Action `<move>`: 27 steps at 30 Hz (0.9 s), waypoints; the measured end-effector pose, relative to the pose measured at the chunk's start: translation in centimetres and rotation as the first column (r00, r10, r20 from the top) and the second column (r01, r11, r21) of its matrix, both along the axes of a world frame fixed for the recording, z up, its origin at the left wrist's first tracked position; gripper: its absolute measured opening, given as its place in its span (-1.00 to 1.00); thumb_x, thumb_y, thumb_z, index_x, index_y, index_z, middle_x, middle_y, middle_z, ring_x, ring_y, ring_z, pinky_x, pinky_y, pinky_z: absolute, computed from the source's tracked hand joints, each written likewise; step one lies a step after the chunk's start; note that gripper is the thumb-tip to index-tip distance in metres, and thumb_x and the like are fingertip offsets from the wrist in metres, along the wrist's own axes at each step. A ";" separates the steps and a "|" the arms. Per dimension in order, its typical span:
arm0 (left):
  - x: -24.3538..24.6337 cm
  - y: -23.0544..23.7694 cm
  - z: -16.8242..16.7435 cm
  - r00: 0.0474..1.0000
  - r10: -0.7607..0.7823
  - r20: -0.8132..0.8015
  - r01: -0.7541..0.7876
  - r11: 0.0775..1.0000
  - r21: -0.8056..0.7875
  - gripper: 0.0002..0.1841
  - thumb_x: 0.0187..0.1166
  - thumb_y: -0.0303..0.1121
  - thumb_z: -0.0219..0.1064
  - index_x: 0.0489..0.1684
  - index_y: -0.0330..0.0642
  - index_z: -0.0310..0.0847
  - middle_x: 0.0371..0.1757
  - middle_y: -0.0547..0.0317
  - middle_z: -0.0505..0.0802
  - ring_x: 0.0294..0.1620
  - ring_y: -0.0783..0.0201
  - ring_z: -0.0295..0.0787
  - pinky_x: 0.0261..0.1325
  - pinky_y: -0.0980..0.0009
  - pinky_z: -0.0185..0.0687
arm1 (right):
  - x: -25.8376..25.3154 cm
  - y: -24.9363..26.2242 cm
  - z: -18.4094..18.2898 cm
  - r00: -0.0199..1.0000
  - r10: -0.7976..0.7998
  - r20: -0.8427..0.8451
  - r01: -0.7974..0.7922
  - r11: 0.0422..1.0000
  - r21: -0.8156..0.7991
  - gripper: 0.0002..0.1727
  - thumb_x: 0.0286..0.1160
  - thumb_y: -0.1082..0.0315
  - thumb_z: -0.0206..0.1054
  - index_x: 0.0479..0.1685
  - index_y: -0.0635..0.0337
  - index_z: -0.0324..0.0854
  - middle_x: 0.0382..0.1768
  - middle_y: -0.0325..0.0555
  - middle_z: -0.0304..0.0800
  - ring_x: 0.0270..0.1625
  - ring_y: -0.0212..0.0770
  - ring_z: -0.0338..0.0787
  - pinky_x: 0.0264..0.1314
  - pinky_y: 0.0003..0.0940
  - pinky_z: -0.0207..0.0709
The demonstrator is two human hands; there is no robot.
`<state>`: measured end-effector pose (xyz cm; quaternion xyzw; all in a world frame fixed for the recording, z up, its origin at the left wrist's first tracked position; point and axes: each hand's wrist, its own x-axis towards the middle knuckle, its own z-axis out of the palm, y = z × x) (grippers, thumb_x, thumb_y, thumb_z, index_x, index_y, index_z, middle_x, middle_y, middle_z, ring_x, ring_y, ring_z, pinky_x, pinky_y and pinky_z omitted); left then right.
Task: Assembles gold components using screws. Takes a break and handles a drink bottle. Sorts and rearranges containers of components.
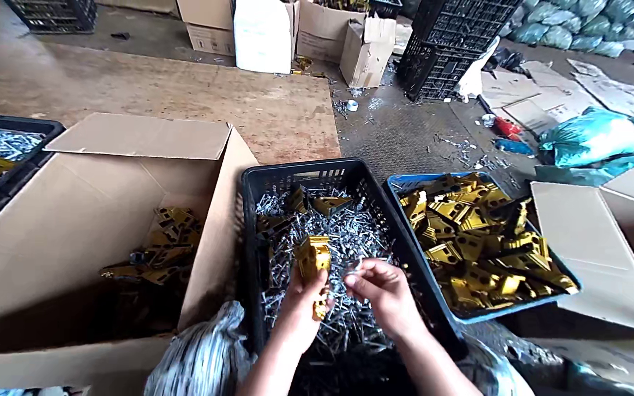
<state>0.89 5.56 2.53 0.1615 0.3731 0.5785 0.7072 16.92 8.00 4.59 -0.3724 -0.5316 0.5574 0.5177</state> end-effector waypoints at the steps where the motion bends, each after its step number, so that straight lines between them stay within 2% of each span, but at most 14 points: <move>1: 0.4 -0.5 -0.3 0.999 -0.054 -0.007 0.054 0.998 0.045 -0.20 0.57 -0.36 0.35 0.74 0.01 -0.13 0.00 0.10 0.71 -0.26 0.32 0.77 -0.27 0.44 0.76 | 0.0 -0.8 -0.4 0.999 -0.042 0.035 0.040 0.997 0.060 -0.87 0.38 0.62 0.43 -0.19 0.23 0.75 -0.35 -0.28 0.90 -0.39 -0.44 0.82 -0.28 -0.50 0.75; 4: 1.0 -1.6 -0.8 0.981 -0.132 -0.145 0.155 0.975 0.160 0.24 0.08 -0.47 0.68 0.81 -0.11 -0.30 0.28 0.01 0.67 0.07 0.23 0.80 0.05 0.32 0.83 | 0.6 -2.1 -1.9 0.986 -0.139 0.094 0.118 0.973 0.200 -0.88 0.33 0.59 0.49 -0.21 0.24 0.76 -0.32 -0.31 0.90 -0.34 -0.49 0.82 -0.21 -0.52 0.75; 7: 1.6 -2.4 -1.7 0.950 -0.143 -0.279 0.209 0.952 0.224 0.19 0.04 -0.68 0.58 0.79 -0.21 -0.25 0.38 -0.08 0.66 0.28 0.11 0.77 0.26 0.19 0.80 | 1.1 -3.1 -3.5 0.949 -0.262 0.176 0.163 0.884 0.437 -0.93 0.32 0.40 0.60 -0.35 0.16 0.82 -0.14 -0.29 0.80 -0.11 -0.55 0.71 -0.09 -0.66 0.62; 10: 1.6 -2.6 -2.2 0.909 -0.177 -0.378 0.276 0.935 0.225 0.14 0.07 -0.71 0.51 0.77 -0.23 -0.24 0.36 -0.07 0.66 0.27 0.14 0.78 0.24 0.20 0.81 | 0.8 -3.5 -5.3 0.934 -0.326 0.147 0.220 0.846 0.485 -0.88 0.37 0.27 0.58 -0.31 0.06 0.77 0.13 -0.17 0.65 0.26 -0.39 0.64 0.25 -0.53 0.63; 12: 1.2 -2.4 -2.5 0.840 -0.188 -0.510 0.319 0.930 0.183 0.17 0.04 -0.64 0.55 0.79 -0.24 -0.24 0.38 -0.06 0.67 0.28 0.19 0.78 0.26 0.24 0.82 | 0.5 -3.7 -6.2 0.975 -0.218 0.038 0.189 0.911 0.366 -0.70 0.36 0.43 0.49 0.02 0.28 0.56 0.45 0.12 0.52 0.50 -0.11 0.62 0.38 -0.25 0.73; 13: 1.1 -2.4 -2.7 0.819 -0.206 -0.536 0.336 0.929 0.157 0.19 0.03 -0.62 0.56 0.79 -0.23 -0.25 0.40 -0.06 0.65 0.29 0.20 0.78 0.26 0.24 0.82 | 0.5 -3.6 -6.3 0.991 -0.127 -0.030 0.131 0.948 0.291 -0.46 0.33 0.53 0.42 0.32 0.39 0.33 0.58 0.21 0.42 0.58 0.01 0.58 0.42 -0.12 0.71; 15: 1.3 -2.6 -3.0 0.828 -0.249 -0.503 0.345 0.932 0.108 0.23 0.04 -0.63 0.56 0.82 -0.18 -0.34 0.43 -0.07 0.61 0.29 0.20 0.76 0.23 0.26 0.82 | 1.3 -2.8 -6.1 0.990 0.072 -0.118 -0.055 0.988 0.143 0.02 0.28 0.61 0.37 0.72 0.36 -0.30 0.63 0.21 0.40 0.50 0.03 0.68 0.41 -0.04 0.72; 16: 1.6 -2.9 -3.1 0.852 -0.252 -0.459 0.324 0.943 0.082 0.24 0.04 -0.63 0.56 0.83 -0.14 -0.36 0.42 -0.07 0.62 0.24 0.18 0.78 0.15 0.26 0.84 | 2.0 -2.2 -6.1 0.981 0.149 -0.124 -0.142 0.988 0.063 0.13 0.27 0.56 0.44 0.77 0.33 -0.40 0.56 0.17 0.49 0.42 0.01 0.75 0.38 -0.04 0.74; 17: 2.0 -3.1 -3.2 0.874 -0.240 -0.422 0.288 0.956 0.054 0.25 0.05 -0.63 0.55 0.84 -0.10 -0.37 0.40 -0.07 0.63 0.19 0.18 0.80 0.08 0.26 0.85 | 2.8 -1.4 -6.1 0.977 0.197 -0.084 -0.200 0.979 -0.033 0.12 0.24 0.42 0.56 0.76 0.36 -0.23 0.44 0.09 0.62 0.31 -0.06 0.81 0.32 -0.09 0.77; 18: 2.3 -3.2 -3.3 0.896 -0.205 -0.395 0.235 0.972 0.029 0.24 0.07 -0.62 0.54 0.85 -0.05 -0.36 0.37 -0.09 0.64 0.11 0.16 0.82 0.03 0.25 0.85 | 3.4 -0.4 -6.4 0.974 0.224 0.001 -0.223 0.967 -0.126 0.04 0.17 0.25 0.65 0.67 0.39 0.09 0.28 0.00 0.75 0.17 -0.16 0.84 0.25 -0.17 0.78; 20: 2.8 -2.7 -3.4 0.932 -0.049 -0.358 0.059 0.998 0.017 0.18 0.13 -0.62 0.56 0.82 -0.07 -0.28 0.26 -0.13 0.65 -0.07 0.14 0.82 -0.10 0.25 0.84 | 4.0 2.3 -7.0 0.934 0.199 0.298 -0.138 0.967 -0.213 -0.30 0.27 0.07 0.59 0.35 0.35 0.59 0.11 -0.06 0.84 0.00 -0.26 0.85 0.15 -0.27 0.75; 23: 1.9 -0.7 -2.5 0.934 0.209 -0.289 -0.219 0.976 -0.005 -0.11 0.41 -0.55 0.47 0.73 -0.15 -0.09 0.05 -0.06 0.67 -0.28 0.21 0.72 -0.29 0.31 0.74 | 2.0 6.8 -6.3 0.610 0.020 0.792 0.111 0.988 -0.110 -0.58 0.65 0.12 0.34 0.27 0.22 0.75 0.15 0.09 0.87 0.17 0.01 0.85 0.35 0.03 0.63; 25: 0.5 0.5 -1.5 0.914 0.305 -0.266 -0.327 0.944 -0.038 -0.31 0.64 -0.40 0.34 0.69 -0.10 -0.01 -0.06 0.04 0.67 -0.37 0.28 0.71 -0.34 0.35 0.74 | -0.2 9.6 -6.3 0.427 -0.043 0.903 0.205 0.977 -0.051 -0.59 0.65 0.17 0.31 0.37 0.12 0.74 0.32 0.14 0.78 0.45 0.17 0.69 0.53 0.19 0.47; 27: -0.5 1.2 -0.9 0.901 0.353 -0.252 -0.378 0.924 -0.061 -0.44 0.79 -0.25 0.16 0.71 -0.03 0.01 -0.05 0.05 0.67 -0.35 0.26 0.74 -0.34 0.33 0.77 | -1.9 12.1 -7.0 0.294 -0.055 0.954 0.269 0.963 -0.027 -0.57 0.61 0.12 0.36 0.39 0.04 0.75 0.42 0.12 0.69 0.56 0.24 0.53 0.51 0.24 0.42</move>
